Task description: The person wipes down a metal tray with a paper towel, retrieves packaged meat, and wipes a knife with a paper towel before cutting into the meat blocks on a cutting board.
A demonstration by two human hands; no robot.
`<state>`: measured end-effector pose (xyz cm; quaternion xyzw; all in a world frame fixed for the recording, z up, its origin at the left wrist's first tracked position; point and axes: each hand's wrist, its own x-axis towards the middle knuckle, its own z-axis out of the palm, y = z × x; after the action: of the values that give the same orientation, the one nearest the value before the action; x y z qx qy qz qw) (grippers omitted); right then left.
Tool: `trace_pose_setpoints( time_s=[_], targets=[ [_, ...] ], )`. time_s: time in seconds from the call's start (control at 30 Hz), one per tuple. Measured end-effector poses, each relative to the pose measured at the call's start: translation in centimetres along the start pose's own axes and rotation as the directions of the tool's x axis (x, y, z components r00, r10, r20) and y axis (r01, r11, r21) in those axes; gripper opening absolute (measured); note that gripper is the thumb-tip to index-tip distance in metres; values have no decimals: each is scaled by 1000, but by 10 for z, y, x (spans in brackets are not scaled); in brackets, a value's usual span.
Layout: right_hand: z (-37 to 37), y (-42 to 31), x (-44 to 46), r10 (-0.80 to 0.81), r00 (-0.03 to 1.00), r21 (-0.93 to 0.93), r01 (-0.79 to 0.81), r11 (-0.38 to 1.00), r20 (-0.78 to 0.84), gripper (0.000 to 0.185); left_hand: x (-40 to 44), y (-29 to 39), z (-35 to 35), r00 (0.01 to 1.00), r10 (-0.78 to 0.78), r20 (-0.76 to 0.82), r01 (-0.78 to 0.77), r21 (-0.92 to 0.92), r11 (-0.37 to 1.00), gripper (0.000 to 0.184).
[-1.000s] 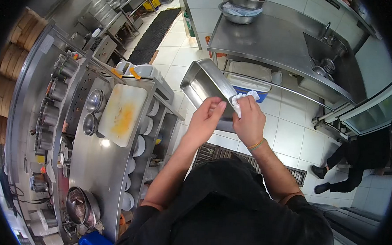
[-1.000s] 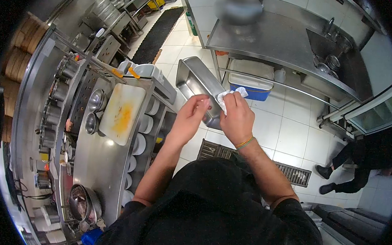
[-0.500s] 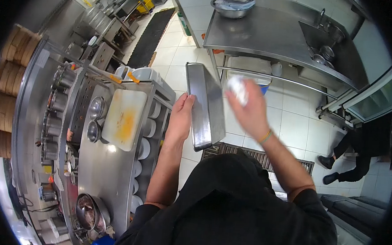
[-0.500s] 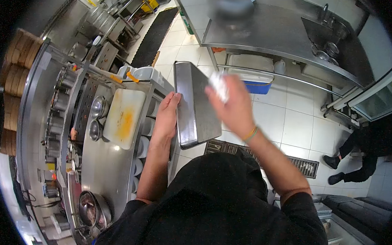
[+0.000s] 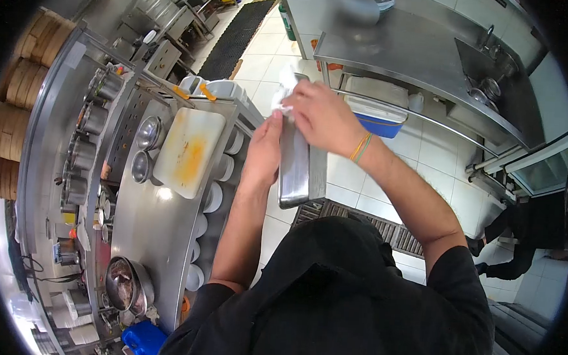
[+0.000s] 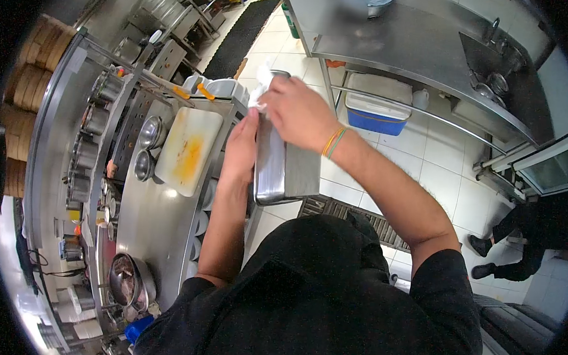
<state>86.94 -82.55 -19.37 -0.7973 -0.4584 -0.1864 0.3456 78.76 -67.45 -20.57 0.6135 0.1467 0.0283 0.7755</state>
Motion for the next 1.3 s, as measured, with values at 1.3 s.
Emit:
trace_pose_setpoints(
  time_s=[1.3],
  targets=[
    [17, 32, -60, 235, 705, 127, -204, 971, -669, 36, -10, 48, -89, 928, 335, -162, -354, -664, 659, 52]
  ],
)
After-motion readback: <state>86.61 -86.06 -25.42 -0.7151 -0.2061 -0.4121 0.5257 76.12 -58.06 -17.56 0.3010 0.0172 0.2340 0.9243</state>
